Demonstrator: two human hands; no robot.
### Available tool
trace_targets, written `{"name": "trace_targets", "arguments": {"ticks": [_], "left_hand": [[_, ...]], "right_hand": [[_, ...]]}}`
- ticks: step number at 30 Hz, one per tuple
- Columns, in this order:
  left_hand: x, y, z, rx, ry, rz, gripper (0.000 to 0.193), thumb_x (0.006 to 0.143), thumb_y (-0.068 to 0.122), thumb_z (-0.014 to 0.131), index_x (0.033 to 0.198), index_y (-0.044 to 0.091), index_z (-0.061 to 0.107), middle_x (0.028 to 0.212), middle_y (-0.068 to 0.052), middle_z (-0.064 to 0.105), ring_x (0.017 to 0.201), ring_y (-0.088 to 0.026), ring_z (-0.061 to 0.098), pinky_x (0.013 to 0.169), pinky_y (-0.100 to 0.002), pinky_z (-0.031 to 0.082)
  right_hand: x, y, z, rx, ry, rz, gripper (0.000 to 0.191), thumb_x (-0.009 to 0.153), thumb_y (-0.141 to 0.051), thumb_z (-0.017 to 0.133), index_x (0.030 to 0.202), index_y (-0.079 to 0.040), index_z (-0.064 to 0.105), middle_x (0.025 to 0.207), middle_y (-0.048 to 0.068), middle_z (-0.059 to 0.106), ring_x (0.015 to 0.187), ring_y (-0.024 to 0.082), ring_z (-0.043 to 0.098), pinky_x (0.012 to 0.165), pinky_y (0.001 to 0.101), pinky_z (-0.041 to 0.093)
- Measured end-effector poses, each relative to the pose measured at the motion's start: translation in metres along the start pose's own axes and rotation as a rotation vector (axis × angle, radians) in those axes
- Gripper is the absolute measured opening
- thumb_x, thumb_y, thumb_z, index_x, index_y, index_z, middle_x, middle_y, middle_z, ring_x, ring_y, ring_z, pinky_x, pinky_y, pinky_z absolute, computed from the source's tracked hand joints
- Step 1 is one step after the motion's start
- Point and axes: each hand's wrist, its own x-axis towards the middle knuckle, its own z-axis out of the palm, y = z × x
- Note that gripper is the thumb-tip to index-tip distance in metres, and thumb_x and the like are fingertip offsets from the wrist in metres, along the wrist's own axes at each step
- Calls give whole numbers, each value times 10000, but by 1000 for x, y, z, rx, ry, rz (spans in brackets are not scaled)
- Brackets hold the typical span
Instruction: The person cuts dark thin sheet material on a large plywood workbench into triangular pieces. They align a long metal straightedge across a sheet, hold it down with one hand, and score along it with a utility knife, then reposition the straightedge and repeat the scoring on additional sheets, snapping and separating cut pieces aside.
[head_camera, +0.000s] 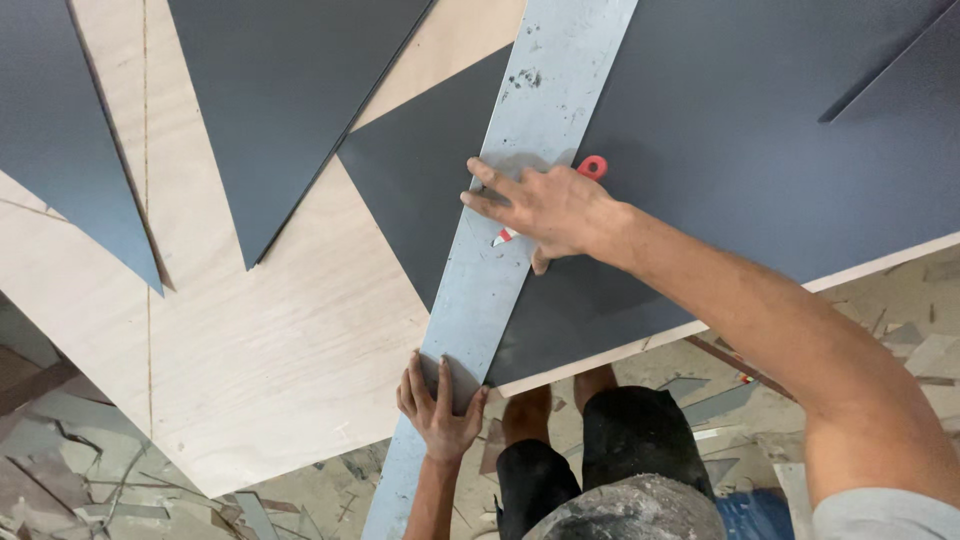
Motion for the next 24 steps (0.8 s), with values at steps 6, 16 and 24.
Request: {"name": "trace_targets", "arguments": {"ticks": [6, 16, 24], "left_hand": [[-1, -5, 1, -12, -19, 9, 714, 815, 433, 822, 1366, 26, 623, 1556, -312, 394, 1403, -469, 378, 1149, -571, 302], [-5, -10, 2, 5, -36, 21, 759, 812, 425, 834, 1408, 21, 594, 1561, -326, 375, 1419, -474, 351, 1158, -577, 294], [-8, -14, 2, -12, -49, 35, 771, 821, 433, 833, 1421, 18, 583, 1564, -335, 357, 1418, -479, 339, 1145, -588, 292]], "right_hand": [[0, 3, 6, 37, 69, -41, 1266, 427, -566, 956, 1518, -194, 433, 1616, 150, 266, 851, 287, 704, 605, 376, 634], [2, 3, 10, 28, 88, -64, 1254, 442, -595, 946, 1527, -177, 477, 1628, 170, 296, 798, 287, 726, 558, 349, 626], [2, 2, 12, 26, 83, -66, 1226, 457, -607, 937, 1501, -167, 470, 1605, 170, 289, 786, 272, 726, 569, 337, 626]]}}
